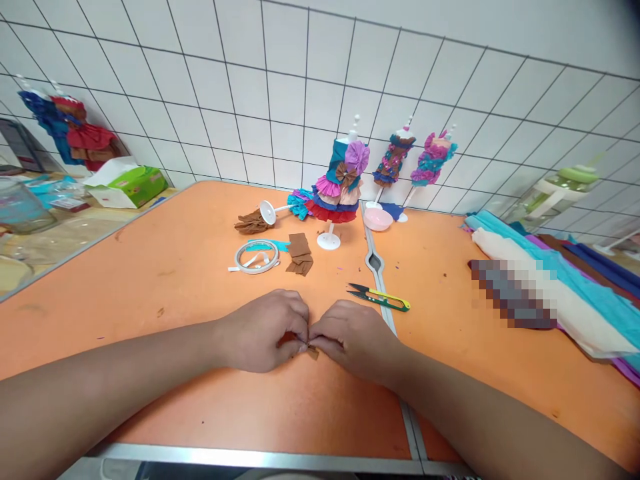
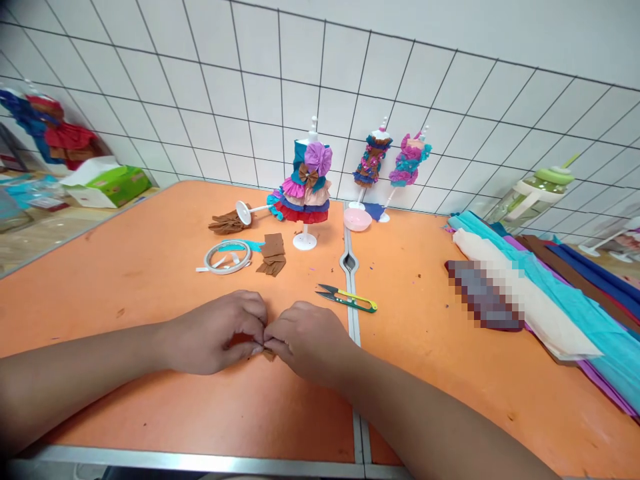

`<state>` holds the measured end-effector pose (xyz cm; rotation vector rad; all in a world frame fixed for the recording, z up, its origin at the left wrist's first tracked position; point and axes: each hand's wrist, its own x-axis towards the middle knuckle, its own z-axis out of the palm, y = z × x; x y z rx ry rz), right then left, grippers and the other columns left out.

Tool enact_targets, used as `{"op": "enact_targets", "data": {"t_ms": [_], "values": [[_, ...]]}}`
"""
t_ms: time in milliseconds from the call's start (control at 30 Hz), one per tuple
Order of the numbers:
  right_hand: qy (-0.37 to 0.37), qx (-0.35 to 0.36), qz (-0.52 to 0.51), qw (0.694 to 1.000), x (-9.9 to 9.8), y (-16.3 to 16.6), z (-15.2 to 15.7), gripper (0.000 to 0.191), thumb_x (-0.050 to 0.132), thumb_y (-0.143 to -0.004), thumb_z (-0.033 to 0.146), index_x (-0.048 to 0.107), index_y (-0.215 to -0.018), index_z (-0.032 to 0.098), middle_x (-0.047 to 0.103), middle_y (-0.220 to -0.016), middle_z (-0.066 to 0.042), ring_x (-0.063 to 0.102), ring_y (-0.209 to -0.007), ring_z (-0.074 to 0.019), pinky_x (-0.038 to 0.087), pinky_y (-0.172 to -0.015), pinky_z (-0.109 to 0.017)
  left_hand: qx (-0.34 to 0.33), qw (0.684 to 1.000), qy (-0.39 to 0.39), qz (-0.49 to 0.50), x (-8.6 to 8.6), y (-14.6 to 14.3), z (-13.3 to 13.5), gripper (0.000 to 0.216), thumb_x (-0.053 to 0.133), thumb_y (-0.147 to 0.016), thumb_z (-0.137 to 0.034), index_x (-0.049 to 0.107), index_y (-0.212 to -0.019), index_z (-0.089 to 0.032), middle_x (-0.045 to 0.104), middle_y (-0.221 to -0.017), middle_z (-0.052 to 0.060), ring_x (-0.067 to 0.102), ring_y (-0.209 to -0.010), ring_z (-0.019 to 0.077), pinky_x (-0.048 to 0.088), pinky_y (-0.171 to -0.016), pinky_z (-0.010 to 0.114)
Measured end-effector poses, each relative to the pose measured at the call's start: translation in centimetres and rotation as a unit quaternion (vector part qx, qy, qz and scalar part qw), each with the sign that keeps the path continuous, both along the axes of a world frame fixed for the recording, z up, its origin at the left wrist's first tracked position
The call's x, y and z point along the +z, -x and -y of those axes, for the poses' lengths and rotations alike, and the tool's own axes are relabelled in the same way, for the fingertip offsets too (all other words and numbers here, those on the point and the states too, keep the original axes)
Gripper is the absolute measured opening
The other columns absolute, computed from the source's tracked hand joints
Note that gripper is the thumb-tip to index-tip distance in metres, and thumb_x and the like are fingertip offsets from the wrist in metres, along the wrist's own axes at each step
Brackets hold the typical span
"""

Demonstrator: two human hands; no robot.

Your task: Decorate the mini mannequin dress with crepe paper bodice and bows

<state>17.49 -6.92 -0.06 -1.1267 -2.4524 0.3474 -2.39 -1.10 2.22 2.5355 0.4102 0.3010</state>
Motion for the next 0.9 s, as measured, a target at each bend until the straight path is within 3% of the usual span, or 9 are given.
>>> {"op": "enact_targets", "data": {"t_ms": [100, 167, 300, 467, 533, 667, 900], "values": [[-0.029, -0.043, -0.004, 0.999, 0.6, -0.1, 0.2, 0.022, 0.048, -0.092, 0.022, 0.069, -0.084, 0.02, 0.07, -0.08, -0.005, 0.058, -0.078, -0.0188, 0.04, -0.072, -0.031, 0.031, 0.999, -0.041, -0.006, -0.5, -0.2, 0.0, 0.015, 0.06, -0.077, -0.013, 0.071, -0.08, -0.022, 0.067, -0.078, 0.003, 0.059, -0.075, 0.017, 0.044, -0.072, 0.029], [-0.039, -0.094, -0.062, 0.993, 1.0, -0.3, 0.1, 0.018, 0.05, -0.09, 0.02, 0.068, -0.092, 0.02, 0.07, -0.087, -0.006, 0.058, -0.082, -0.0191, 0.042, -0.076, -0.032, 0.058, 0.995, -0.082, 0.015, -0.6, -0.2, 0.0, 0.014, 0.057, -0.08, -0.015, 0.07, -0.082, -0.02, 0.066, -0.082, 0.004, 0.058, -0.079, 0.0179, 0.044, -0.073, 0.03], [0.007, -0.131, -0.17, 0.977, 1.6, -0.8, -0.1, 0.02, 0.06, -0.085, 0.025, 0.065, -0.104, 0.021, 0.069, -0.104, -0.005, 0.059, -0.098, -0.0206, 0.043, -0.087, -0.034, 0.07, 0.978, -0.187, 0.065, -0.2, 0.2, -0.1, 0.015, 0.053, -0.086, -0.02, 0.068, -0.086, -0.02, 0.066, -0.084, 0.005, 0.056, -0.081, 0.0191, 0.042, -0.076, 0.034], [0.091, -0.142, -0.185, 0.968, 1.6, -0.4, -0.3, 0.006, 0.063, -0.082, 0.024, 0.069, -0.082, 0.023, 0.072, -0.087, 0.0, 0.063, -0.084, -0.0171, 0.044, -0.079, -0.031, 0.058, 0.956, -0.268, 0.103, -0.2, 0.4, 0.0, 0.011, 0.055, -0.086, -0.019, 0.066, -0.087, -0.02, 0.067, -0.081, 0.004, 0.055, -0.08, 0.0195, 0.041, -0.076, 0.036], [0.131, -0.158, -0.188, 0.96, 1.6, -0.1, -0.3, 0.008, 0.062, -0.081, 0.023, 0.068, -0.076, 0.023, 0.071, -0.078, 0.002, 0.061, -0.075, -0.0151, 0.044, -0.07, -0.028, 0.064, 0.95, -0.283, 0.114, -0.3, 0.4, 0.1, 0.01, 0.056, -0.086, -0.018, 0.066, -0.085, -0.02, 0.067, -0.079, 0.004, 0.054, -0.08, 0.0196, 0.041, -0.076, 0.037], [0.196, -0.163, -0.213, 0.943, 1.6, 0.2, -0.2, 0.012, 0.061, -0.078, 0.017, 0.07, -0.083, 0.023, 0.071, -0.075, 0.003, 0.06, -0.067, -0.0123, 0.042, -0.06, -0.023, 0.069, 0.946, -0.291, 0.126, -0.3, 0.4, 0.1, 0.009, 0.056, -0.085, -0.016, 0.065, -0.083, -0.019, 0.065, -0.077, 0.004, 0.054, -0.08, 0.0197, 0.04, -0.078, 0.038], [0.089, -0.119, -0.192, 0.97, 1.4, 0.2, 0.1, 0.012, 0.065, -0.076, 0.018, 0.07, -0.086, 0.022, 0.071, -0.084, 0.001, 0.062, -0.079, -0.0152, 0.045, -0.069, -0.026, 0.102, 0.963, -0.211, 0.136, -0.1, 0.2, 0.5, 0.01, 0.057, -0.083, -0.017, 0.066, -0.08, -0.02, 0.063, -0.077, 0.002, 0.054, -0.078, 0.0182, 0.04, -0.077, 0.036]]}}
